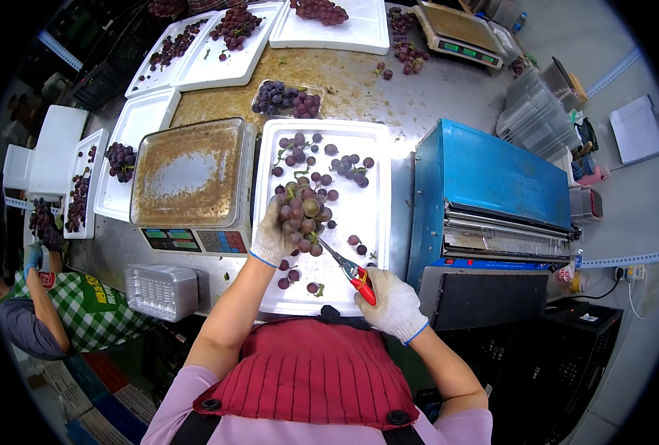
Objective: The person weighs grape clusters on a scale, trims stems with shears, wraps the clusters in plastic film using a machine, and places the packages into a black crate.
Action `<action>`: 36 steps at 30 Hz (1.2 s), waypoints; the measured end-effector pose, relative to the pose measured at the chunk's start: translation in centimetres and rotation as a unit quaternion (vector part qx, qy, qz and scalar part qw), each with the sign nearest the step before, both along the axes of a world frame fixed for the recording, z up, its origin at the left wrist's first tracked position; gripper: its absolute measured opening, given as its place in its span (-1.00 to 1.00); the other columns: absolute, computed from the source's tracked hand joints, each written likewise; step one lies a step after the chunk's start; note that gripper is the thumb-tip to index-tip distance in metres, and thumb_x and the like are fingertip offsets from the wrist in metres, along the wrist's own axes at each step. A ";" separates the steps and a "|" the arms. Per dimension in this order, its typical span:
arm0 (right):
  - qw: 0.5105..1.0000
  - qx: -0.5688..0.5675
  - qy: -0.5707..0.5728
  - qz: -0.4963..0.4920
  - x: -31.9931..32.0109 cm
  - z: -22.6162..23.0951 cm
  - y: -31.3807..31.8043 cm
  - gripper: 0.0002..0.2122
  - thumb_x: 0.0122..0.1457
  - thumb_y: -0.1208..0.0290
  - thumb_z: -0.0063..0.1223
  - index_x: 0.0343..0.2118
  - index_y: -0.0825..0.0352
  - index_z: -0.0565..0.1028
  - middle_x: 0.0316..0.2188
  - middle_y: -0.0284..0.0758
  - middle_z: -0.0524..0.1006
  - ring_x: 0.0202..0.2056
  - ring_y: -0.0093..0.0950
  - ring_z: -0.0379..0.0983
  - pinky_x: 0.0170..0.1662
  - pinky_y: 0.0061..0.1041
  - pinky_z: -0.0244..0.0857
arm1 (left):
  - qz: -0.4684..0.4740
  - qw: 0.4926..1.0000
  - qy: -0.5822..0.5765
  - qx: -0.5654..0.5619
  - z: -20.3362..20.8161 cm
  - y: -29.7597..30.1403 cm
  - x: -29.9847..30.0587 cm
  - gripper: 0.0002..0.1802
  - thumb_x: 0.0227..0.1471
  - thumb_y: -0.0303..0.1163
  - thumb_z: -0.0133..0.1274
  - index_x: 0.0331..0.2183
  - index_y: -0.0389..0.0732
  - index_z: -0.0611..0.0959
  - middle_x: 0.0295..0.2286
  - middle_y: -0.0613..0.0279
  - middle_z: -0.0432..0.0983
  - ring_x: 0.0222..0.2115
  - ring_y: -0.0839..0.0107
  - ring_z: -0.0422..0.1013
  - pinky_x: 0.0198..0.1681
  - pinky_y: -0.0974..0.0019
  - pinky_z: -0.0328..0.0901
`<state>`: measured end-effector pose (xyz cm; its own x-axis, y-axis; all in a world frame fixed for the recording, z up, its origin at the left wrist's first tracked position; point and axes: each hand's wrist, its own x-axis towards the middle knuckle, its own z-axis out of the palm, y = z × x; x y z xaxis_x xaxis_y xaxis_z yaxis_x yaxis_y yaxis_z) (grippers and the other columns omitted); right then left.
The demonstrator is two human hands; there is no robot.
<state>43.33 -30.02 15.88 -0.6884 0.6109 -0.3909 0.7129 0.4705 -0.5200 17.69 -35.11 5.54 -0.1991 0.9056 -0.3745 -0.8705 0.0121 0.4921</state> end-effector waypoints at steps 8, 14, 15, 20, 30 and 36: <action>0.999 0.004 -0.027 -0.031 -0.3 0.4 -0.6 -0.74 0.02 0.27 0.04 -0.27 0.31 0.44 -0.44 -0.06 0.51 -0.36 -0.04 0.47 -0.28 -0.15 0.35 | -0.051 0.996 0.027 0.064 1.6 -0.5 0.3 -0.16 0.02 0.25 -0.07 0.20 0.04 0.11 -0.16 0.17 0.40 -0.30 0.25 0.39 -0.31 0.04 0.45; 0.995 0.049 0.003 -0.086 1.3 0.8 0.6 -0.69 -0.02 0.31 0.10 -0.19 0.29 0.44 -0.35 -0.09 0.50 -0.29 -0.09 0.46 -0.24 -0.23 0.35 | -0.083 0.987 0.063 0.127 2.3 -1.3 -0.2 -0.27 -0.01 0.10 0.07 0.05 -0.19 0.30 -0.23 0.15 0.43 -0.27 0.28 0.45 -0.30 0.18 0.44; 0.995 0.053 0.014 -0.080 1.2 1.4 0.9 -0.67 -0.03 0.34 0.10 -0.16 0.28 0.43 -0.33 -0.09 0.49 -0.27 -0.11 0.46 -0.22 -0.25 0.35 | -0.080 0.987 0.062 0.126 2.6 -1.5 0.0 -0.30 -0.01 0.06 0.08 0.01 -0.22 0.33 -0.23 0.14 0.44 -0.28 0.29 0.46 -0.32 0.22 0.45; 0.999 0.033 -0.022 0.000 -0.3 4.2 2.6 -0.62 -0.06 0.33 0.10 -0.14 0.32 0.41 -0.31 -0.09 0.48 -0.25 -0.09 0.44 -0.19 -0.26 0.34 | -0.199 0.976 0.088 0.021 3.9 -1.8 -0.4 -0.14 -0.26 -0.36 0.24 0.10 -0.24 0.23 -0.14 0.14 0.36 -0.29 0.37 0.44 -0.29 0.38 0.45; 0.993 0.041 -0.015 0.107 -1.2 5.1 3.8 -0.63 -0.05 0.24 0.13 -0.22 0.36 0.43 -0.42 -0.07 0.47 -0.34 -0.11 0.47 -0.28 -0.22 0.35 | -0.215 0.949 0.220 0.068 1.5 -2.6 0.7 -0.33 -0.23 -0.72 -0.03 0.03 -0.21 0.33 -0.37 0.27 0.44 -0.43 0.42 0.39 -0.31 0.36 0.41; 0.989 0.009 -0.068 0.129 -2.0 6.0 4.3 -0.63 -0.03 0.20 0.13 -0.22 0.36 0.42 -0.43 -0.07 0.48 -0.34 -0.11 0.47 -0.27 -0.22 0.34 | -0.246 0.896 0.370 -0.016 4.6 -2.2 0.5 -0.42 -0.13 -0.67 -0.04 0.02 -0.21 0.36 -0.33 0.26 0.48 -0.31 0.45 0.44 -0.28 0.39 0.41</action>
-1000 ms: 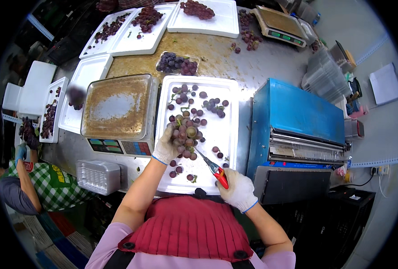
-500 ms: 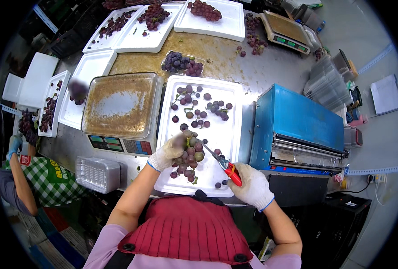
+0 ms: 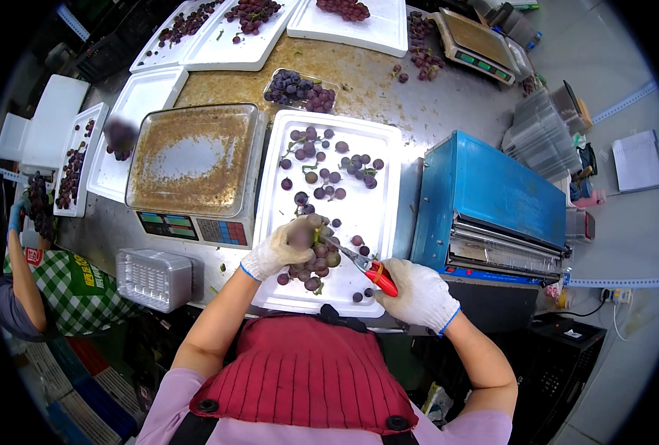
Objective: The person weighs grape clusters on a scale, trims stems with shears, wraps the clusters in plastic film using a machine, and places the packages into a black crate.
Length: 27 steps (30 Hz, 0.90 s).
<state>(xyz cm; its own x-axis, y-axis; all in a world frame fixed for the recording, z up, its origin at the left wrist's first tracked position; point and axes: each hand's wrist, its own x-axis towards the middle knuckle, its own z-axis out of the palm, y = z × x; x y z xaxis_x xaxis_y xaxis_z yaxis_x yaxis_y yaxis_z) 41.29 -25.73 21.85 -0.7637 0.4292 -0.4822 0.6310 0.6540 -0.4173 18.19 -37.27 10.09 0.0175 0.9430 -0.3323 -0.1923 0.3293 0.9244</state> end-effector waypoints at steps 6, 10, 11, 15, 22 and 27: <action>1.000 0.001 -0.027 0.001 -0.4 -0.1 0.0 -0.62 -0.03 0.20 0.13 -0.21 0.36 0.41 -0.41 -0.07 0.48 -0.31 -0.11 0.47 -0.25 -0.21 0.34 | 0.035 0.998 -0.051 0.011 -0.7 -0.4 0.0 -0.42 -0.08 -0.57 0.06 0.04 -0.21 0.36 -0.29 0.25 0.50 -0.30 0.51 0.45 -0.22 0.42 0.41; 1.000 0.013 -0.018 -0.008 -0.2 -0.8 -0.2 -0.62 -0.03 0.21 0.12 -0.20 0.35 0.41 -0.39 -0.07 0.48 -0.29 -0.10 0.46 -0.23 -0.20 0.34 | 0.038 0.999 -0.035 -0.015 1.6 -0.2 0.1 -0.39 -0.11 -0.47 0.16 0.03 -0.21 0.39 -0.29 0.26 0.51 -0.29 0.53 0.45 -0.21 0.41 0.40; 1.000 0.014 -0.018 -0.009 -0.1 -0.9 -0.2 -0.62 -0.03 0.21 0.11 -0.20 0.35 0.41 -0.39 -0.07 0.48 -0.28 -0.10 0.46 -0.23 -0.20 0.34 | 0.039 0.998 -0.038 -0.030 2.6 -0.2 0.1 -0.39 -0.12 -0.45 0.18 0.03 -0.21 0.40 -0.29 0.27 0.51 -0.29 0.54 0.44 -0.21 0.41 0.40; 0.999 0.014 -0.031 0.010 -0.1 -0.9 -0.1 -0.65 -0.04 0.23 0.10 -0.24 0.35 0.41 -0.39 -0.07 0.49 -0.28 -0.10 0.46 -0.23 -0.20 0.34 | 0.008 0.995 0.042 -0.085 3.8 0.3 0.2 -0.38 -0.14 -0.42 0.21 0.02 -0.18 0.42 -0.29 0.27 0.51 -0.30 0.53 0.44 -0.24 0.43 0.39; 0.999 0.047 -0.015 0.010 -0.4 -0.5 -0.3 -0.73 -0.03 0.28 0.08 -0.30 0.33 0.43 -0.45 -0.10 0.50 -0.37 -0.11 0.48 -0.29 -0.19 0.35 | 0.031 0.999 0.015 -0.013 1.0 -0.1 0.5 -0.38 -0.11 -0.45 0.16 0.05 -0.16 0.40 -0.28 0.28 0.52 -0.30 0.57 0.44 -0.28 0.41 0.41; 0.996 0.085 -0.011 -0.006 -0.5 -0.8 -0.8 -0.77 -0.01 0.33 0.06 -0.31 0.32 0.44 -0.47 -0.08 0.50 -0.41 -0.10 0.49 -0.33 -0.18 0.36 | 0.039 0.986 -0.129 -0.102 3.2 0.1 0.2 -0.36 -0.10 -0.47 0.17 0.07 -0.13 0.38 -0.26 0.28 0.52 -0.30 0.54 0.45 -0.34 0.40 0.42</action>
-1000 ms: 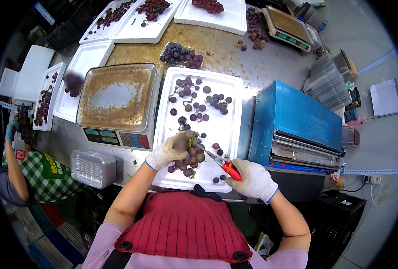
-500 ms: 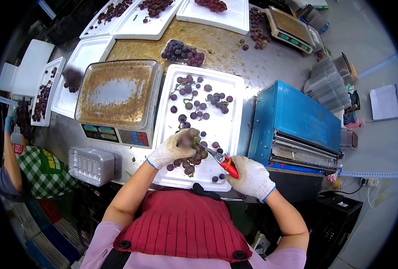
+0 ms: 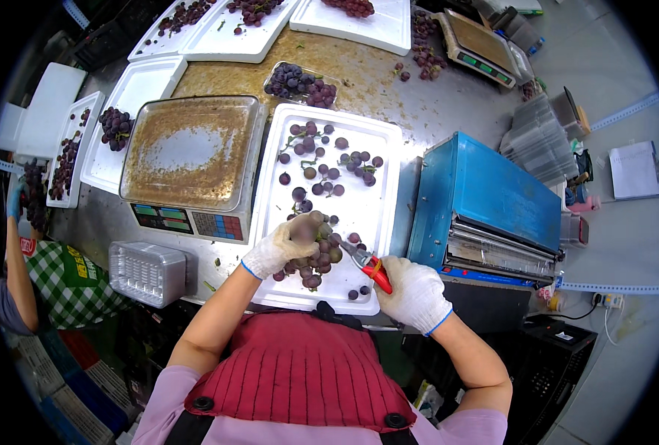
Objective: The person weighs grape clusters on a scale, trims stems with shears, wraps the clusters in plastic film using a machine, and places the packages into a black crate.
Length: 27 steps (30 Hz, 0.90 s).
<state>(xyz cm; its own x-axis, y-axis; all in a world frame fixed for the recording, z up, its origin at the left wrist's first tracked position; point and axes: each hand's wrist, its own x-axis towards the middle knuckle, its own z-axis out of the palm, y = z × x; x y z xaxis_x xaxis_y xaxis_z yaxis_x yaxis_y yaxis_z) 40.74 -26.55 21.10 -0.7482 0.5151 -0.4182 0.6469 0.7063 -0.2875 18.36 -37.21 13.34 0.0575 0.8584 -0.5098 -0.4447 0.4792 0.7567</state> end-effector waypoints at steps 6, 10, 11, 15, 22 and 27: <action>0.979 -0.024 0.106 -0.173 0.6 -0.5 1.3 -0.66 -0.03 0.30 0.17 -0.20 0.33 0.43 -0.44 -0.03 0.50 -0.37 -0.06 0.48 -0.31 -0.20 0.35 | 0.079 0.968 -0.226 0.070 -4.8 -1.4 -0.3 -0.43 0.00 -0.19 0.16 0.03 -0.10 0.37 -0.17 0.16 0.46 -0.29 0.29 0.47 -0.35 0.27 0.45; 0.964 -0.099 0.104 -0.225 1.5 -3.1 0.4 -0.58 -0.03 0.22 0.19 -0.13 0.32 0.41 -0.42 -0.05 0.51 -0.35 -0.07 0.48 -0.28 -0.21 0.36 | 0.218 0.876 -0.417 0.103 -5.2 -1.7 0.2 -0.53 0.10 0.00 0.00 -0.07 -0.10 0.42 -0.12 0.11 0.42 -0.11 0.15 0.41 -0.17 0.00 0.44; 0.972 -0.055 0.097 -0.207 1.5 -4.4 -0.2 -0.54 -0.04 0.20 0.18 -0.11 0.35 0.40 -0.37 -0.04 0.51 -0.32 -0.08 0.47 -0.25 -0.21 0.35 | 0.239 0.856 -0.444 0.117 -4.5 -1.3 0.2 -0.55 0.11 0.01 -0.01 -0.09 -0.09 0.43 -0.14 0.12 0.43 -0.11 0.17 0.41 -0.12 0.01 0.42; 0.983 0.104 0.080 -0.129 -0.4 -9.0 -1.2 -0.47 -0.08 0.22 0.18 -0.08 0.45 0.35 -0.36 -0.04 0.46 -0.27 -0.11 0.42 -0.21 -0.19 0.33 | 0.382 0.819 -0.428 0.023 -3.6 0.1 -0.1 -0.57 0.15 0.09 -0.16 -0.26 -0.07 0.52 -0.19 0.20 0.45 -0.16 0.10 0.37 -0.34 0.01 0.42; 0.958 0.170 0.224 -0.050 -2.3 -9.4 -1.7 -0.51 -0.06 0.28 0.20 -0.05 0.38 0.38 -0.35 -0.14 0.47 -0.30 -0.18 0.42 -0.22 -0.28 0.32 | 0.324 0.850 -0.397 0.126 -2.0 -0.5 0.0 -0.55 0.14 0.10 -0.13 -0.20 -0.08 0.49 -0.23 0.23 0.43 -0.19 0.20 0.36 -0.33 0.10 0.41; 0.868 -0.338 0.278 -0.236 -4.7 -5.0 -1.6 -0.76 0.18 0.41 0.02 -0.14 0.41 0.51 -0.43 -0.34 0.53 -0.44 -0.68 0.35 -0.38 -0.64 0.26 | 0.287 0.893 -0.330 0.106 -7.0 -1.2 0.0 -0.49 0.15 0.11 -0.15 -0.13 -0.13 0.48 -0.15 0.15 0.42 -0.06 0.07 0.35 -0.19 -0.12 0.41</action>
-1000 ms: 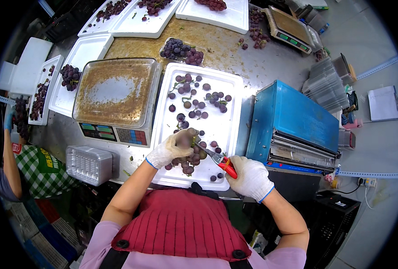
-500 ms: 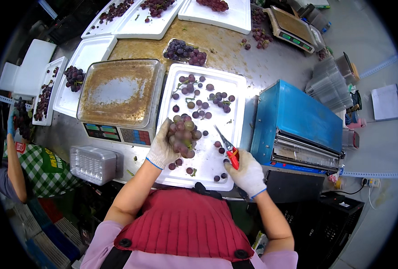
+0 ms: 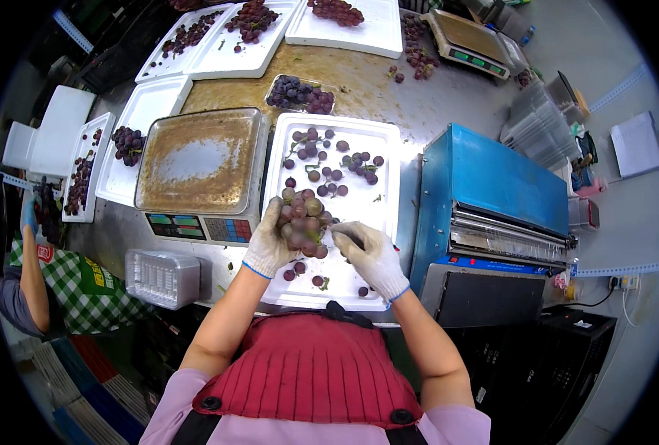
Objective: The person weighs grape clusters on a scale, trims stems with shears, wraps the clusters in plastic film using a machine, and places the packages into a black crate.
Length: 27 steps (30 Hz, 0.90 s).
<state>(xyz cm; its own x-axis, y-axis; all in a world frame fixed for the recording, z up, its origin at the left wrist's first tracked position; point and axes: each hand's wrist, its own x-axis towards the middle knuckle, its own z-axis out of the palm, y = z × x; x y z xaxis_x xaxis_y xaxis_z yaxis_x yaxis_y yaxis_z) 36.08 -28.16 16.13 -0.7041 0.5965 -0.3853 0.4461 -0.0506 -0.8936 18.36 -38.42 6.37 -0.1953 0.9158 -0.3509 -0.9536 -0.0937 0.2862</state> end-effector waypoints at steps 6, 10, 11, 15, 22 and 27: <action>0.998 -0.059 0.008 -0.012 -0.7 -3.0 -0.2 -0.79 0.19 0.46 -0.01 -0.18 0.46 0.51 -0.48 -0.43 0.48 -0.50 -0.69 0.29 -0.42 -0.68 0.23 | -0.003 0.999 0.037 -0.025 1.5 0.5 0.8 -0.67 0.07 -0.03 0.08 -0.39 -0.08 0.45 -0.33 0.33 0.45 -0.40 0.47 0.44 -0.55 0.52 0.36; 0.992 -0.108 -0.035 0.055 -0.5 -4.8 1.3 -0.78 0.16 0.36 0.05 -0.26 0.43 0.55 -0.52 -0.45 0.49 -0.52 -0.71 0.25 -0.45 -0.67 0.19 | -0.019 0.995 0.069 -0.073 0.9 0.5 0.8 -0.64 0.05 0.02 0.09 -0.40 -0.06 0.44 -0.42 0.37 0.42 -0.54 0.55 0.35 -0.62 0.56 0.24; 0.989 -0.130 -0.034 0.058 -0.6 -5.2 1.6 -0.78 0.15 0.35 0.07 -0.27 0.43 0.55 -0.53 -0.46 0.48 -0.52 -0.71 0.25 -0.46 -0.67 0.18 | -0.025 0.993 0.074 -0.089 0.5 0.6 0.7 -0.63 0.04 0.03 0.09 -0.41 -0.06 0.43 -0.44 0.38 0.41 -0.56 0.55 0.33 -0.62 0.56 0.22; 0.983 -0.141 -0.071 0.091 -1.3 -4.0 2.1 -0.77 0.11 0.33 0.14 -0.29 0.43 0.58 -0.57 -0.47 0.46 -0.54 -0.71 0.24 -0.49 -0.65 0.17 | -0.034 0.992 0.078 -0.093 -0.5 0.7 0.5 -0.51 0.06 0.07 0.04 -0.16 -0.11 0.45 -0.40 0.35 0.40 -0.47 0.49 0.36 -0.54 0.46 0.30; 0.957 -0.289 0.000 0.023 -2.1 -4.9 2.3 -0.79 0.05 0.37 0.22 -0.35 0.43 0.56 -0.70 -0.47 0.37 -0.73 -0.74 0.11 -0.69 -0.69 -0.05 | -0.028 0.994 0.050 -0.089 0.3 1.2 0.3 -0.59 0.06 0.08 0.03 -0.29 -0.06 0.41 -0.35 0.30 0.39 -0.35 0.39 0.39 -0.45 0.36 0.38; 0.945 -0.325 0.030 -0.029 -3.2 -4.5 2.5 -0.79 0.04 0.42 0.21 -0.33 0.44 0.52 -0.70 -0.47 0.36 -0.76 -0.73 0.09 -0.72 -0.70 -0.08 | -0.022 0.999 -0.028 0.013 3.8 2.0 -0.2 -0.64 0.16 0.06 -0.10 -0.38 -0.03 0.37 -0.35 0.33 0.38 -0.39 0.41 0.33 -0.40 0.26 0.42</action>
<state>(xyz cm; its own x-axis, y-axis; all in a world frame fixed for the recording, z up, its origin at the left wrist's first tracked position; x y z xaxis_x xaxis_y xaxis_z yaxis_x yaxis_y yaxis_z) 32.87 -25.67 11.66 -0.7092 0.2861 -0.6443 0.3760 -0.6196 -0.6890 18.19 -36.45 10.13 -0.1347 0.9321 -0.3361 -0.9714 -0.0574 0.2303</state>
